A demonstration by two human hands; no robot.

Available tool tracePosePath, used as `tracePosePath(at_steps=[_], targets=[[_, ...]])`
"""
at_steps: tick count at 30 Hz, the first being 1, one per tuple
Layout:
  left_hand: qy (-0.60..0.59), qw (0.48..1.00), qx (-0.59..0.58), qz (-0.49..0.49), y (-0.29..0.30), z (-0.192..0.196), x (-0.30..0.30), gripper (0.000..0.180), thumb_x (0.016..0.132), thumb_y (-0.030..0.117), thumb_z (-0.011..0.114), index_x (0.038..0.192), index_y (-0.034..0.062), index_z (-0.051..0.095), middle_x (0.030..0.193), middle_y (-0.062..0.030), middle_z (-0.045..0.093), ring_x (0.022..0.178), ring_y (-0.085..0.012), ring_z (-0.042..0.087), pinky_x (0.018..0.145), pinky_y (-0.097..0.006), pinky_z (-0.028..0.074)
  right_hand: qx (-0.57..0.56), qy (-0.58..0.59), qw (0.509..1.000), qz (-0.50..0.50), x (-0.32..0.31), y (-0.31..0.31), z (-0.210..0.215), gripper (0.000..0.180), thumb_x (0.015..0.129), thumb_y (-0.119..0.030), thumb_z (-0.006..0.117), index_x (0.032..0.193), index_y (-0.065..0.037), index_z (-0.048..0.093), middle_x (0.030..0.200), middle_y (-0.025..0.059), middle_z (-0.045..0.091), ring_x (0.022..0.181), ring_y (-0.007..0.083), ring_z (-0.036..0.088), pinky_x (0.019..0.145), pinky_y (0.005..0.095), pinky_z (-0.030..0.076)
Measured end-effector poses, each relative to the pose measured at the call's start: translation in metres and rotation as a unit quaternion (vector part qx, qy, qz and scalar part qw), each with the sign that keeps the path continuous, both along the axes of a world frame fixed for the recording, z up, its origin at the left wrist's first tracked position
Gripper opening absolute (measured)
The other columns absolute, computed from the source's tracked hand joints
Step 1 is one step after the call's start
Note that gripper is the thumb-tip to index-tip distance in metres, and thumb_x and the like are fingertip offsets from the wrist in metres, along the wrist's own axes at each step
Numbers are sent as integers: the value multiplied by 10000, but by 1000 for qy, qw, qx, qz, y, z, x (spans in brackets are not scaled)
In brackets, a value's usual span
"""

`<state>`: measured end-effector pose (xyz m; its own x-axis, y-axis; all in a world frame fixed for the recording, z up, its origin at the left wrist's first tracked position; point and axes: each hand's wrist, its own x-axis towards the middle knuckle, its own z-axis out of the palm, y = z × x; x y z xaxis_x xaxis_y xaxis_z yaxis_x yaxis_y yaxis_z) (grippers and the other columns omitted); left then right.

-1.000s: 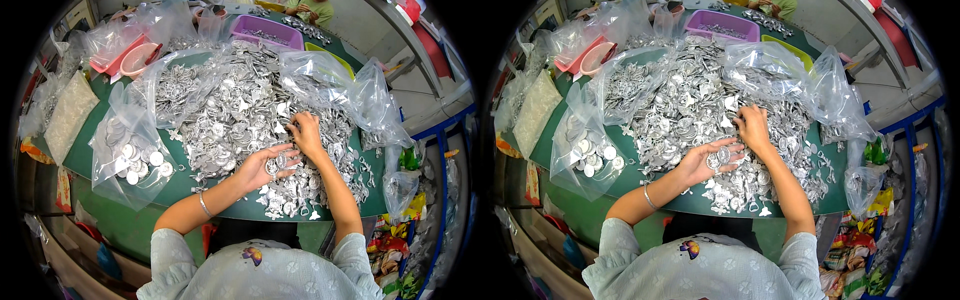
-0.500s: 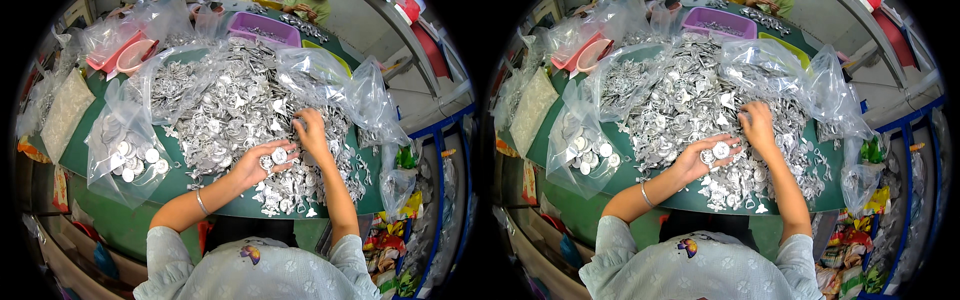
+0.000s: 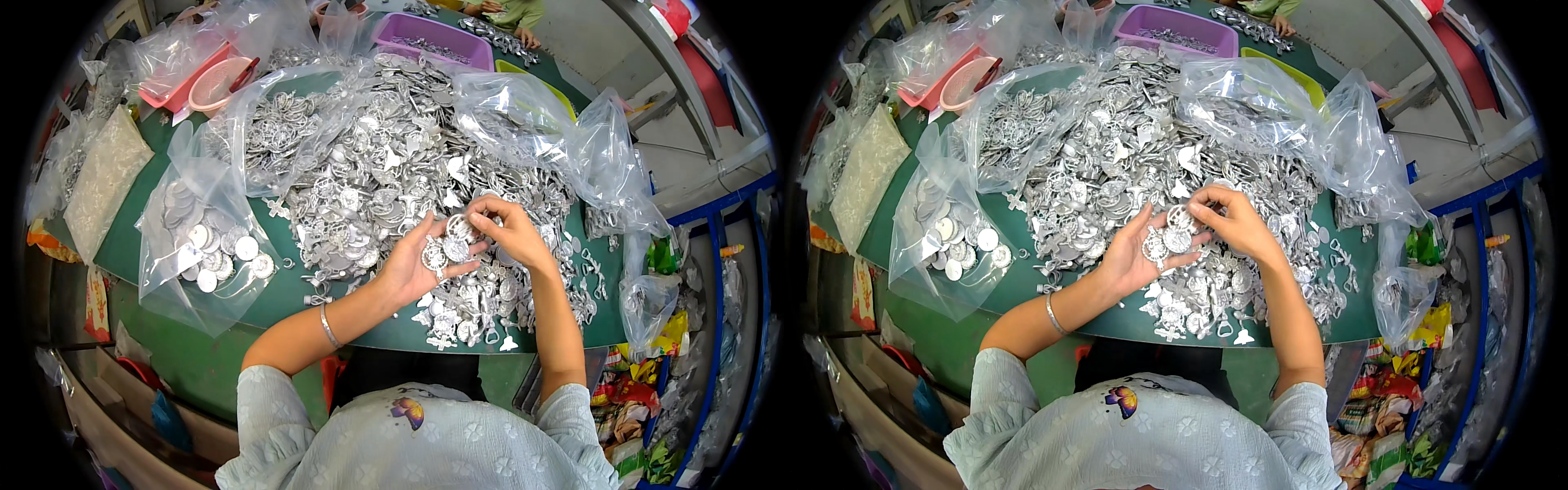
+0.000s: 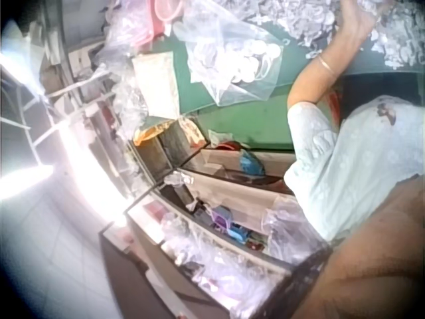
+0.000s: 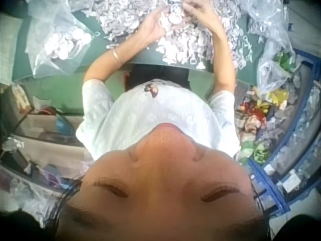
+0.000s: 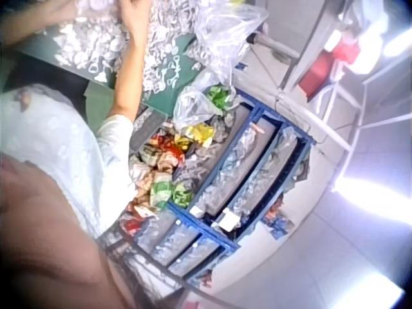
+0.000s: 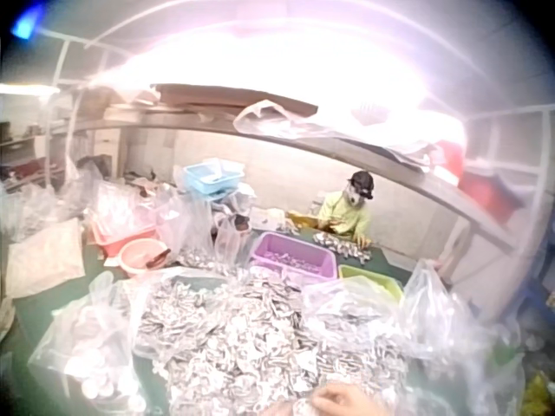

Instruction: The person sorts silver metal charms on a green table by hand, picking up handfuls and individual pieces from a large pile to separate them.

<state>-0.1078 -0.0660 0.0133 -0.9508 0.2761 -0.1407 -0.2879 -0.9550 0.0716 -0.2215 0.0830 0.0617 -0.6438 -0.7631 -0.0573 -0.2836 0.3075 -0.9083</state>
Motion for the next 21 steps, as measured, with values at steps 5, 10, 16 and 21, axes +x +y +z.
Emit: tracePosePath(at_steps=[5, 10, 16, 21], targets=[[20, 981, -186, -55, 4, -12, 0, 284, 889, 215, 510, 1139, 81, 503, 836, -31, 515, 778, -144, 526, 558, -247, 421, 13, 204, 975, -87, -18, -12, -13, 255, 796, -141, 620, 1009, -8, 579, 987, 56, 594, 852, 131, 550, 728, 282, 418], [80, 974, -179, -111, -1, -11, 1, 291, 852, 127, 527, 1142, 110, 511, 883, -28, 546, 801, -142, 562, 617, -267, 446, 71, 402, 913, -6, -16, -25, -38, 285, 733, -124, 652, 995, -45, 573, 937, 94, 579, 959, 275, 492, 842, 351, 361], [77, 968, -219, -96, 7, -2, 6, 377, 787, 11, 516, 1154, 93, 484, 943, -78, 517, 805, -166, 515, 534, -248, 379, 66, 414, 906, -61, -23, -17, -34, 192, 728, -117, 637, 900, -50, 582, 907, 95, 561, 903, 276, 494, 796, 380, 344], [81, 983, -117, -118, 6, -18, 0, 169, 885, 192, 469, 1001, 80, 522, 867, -75, 488, 748, -167, 473, 470, -224, 337, 97, 446, 890, -25, -8, -36, -40, 264, 729, -142, 641, 966, -40, 589, 957, 104, 550, 940, 274, 488, 832, 367, 347]])
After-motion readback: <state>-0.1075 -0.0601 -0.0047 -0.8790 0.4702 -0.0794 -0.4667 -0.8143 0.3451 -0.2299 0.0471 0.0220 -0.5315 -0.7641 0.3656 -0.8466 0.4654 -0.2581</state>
